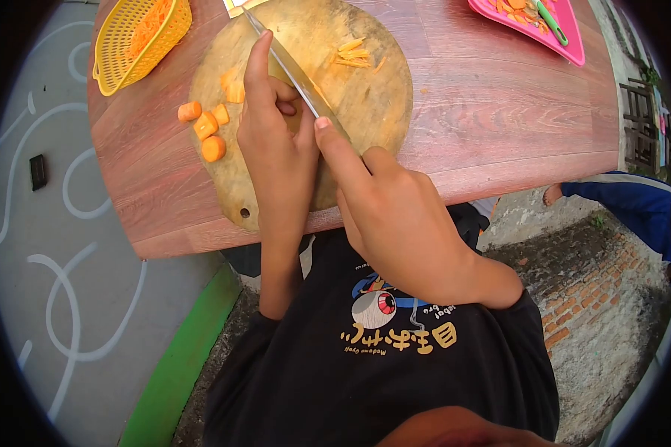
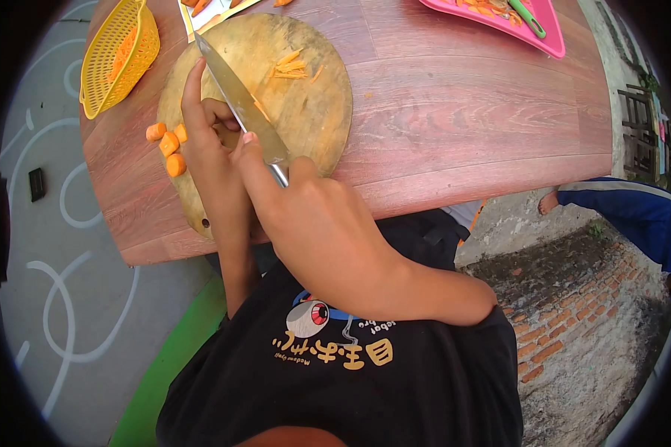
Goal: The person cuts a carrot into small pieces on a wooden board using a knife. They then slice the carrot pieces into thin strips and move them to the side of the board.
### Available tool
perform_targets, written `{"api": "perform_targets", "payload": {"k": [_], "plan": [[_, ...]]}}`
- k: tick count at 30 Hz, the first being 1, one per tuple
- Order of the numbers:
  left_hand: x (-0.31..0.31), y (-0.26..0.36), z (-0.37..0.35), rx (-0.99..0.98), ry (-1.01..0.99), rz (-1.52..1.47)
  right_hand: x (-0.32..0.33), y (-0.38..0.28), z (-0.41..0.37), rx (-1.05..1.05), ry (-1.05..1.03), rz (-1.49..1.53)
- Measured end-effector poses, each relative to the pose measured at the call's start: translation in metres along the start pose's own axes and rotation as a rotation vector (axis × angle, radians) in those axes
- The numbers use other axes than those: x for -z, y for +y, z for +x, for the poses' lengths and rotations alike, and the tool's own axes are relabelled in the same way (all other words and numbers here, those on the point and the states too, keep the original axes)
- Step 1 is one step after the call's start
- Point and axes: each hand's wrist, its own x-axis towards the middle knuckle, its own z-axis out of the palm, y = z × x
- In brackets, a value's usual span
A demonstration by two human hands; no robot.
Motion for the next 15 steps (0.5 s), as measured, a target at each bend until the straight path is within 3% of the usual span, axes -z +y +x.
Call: {"api": "perform_targets", "payload": {"k": [2, 15], "plan": [[0.0, 0.002, 0.0, 0.0, -0.001, -0.004, -0.013, 0.01, 0.005, 0.06, 0.083, 0.025], [0.0, 0.0, 0.001, 0.012, 0.001, -0.056, -0.002, 0.003, 0.003, 0.036, 0.044, 0.069]]}}
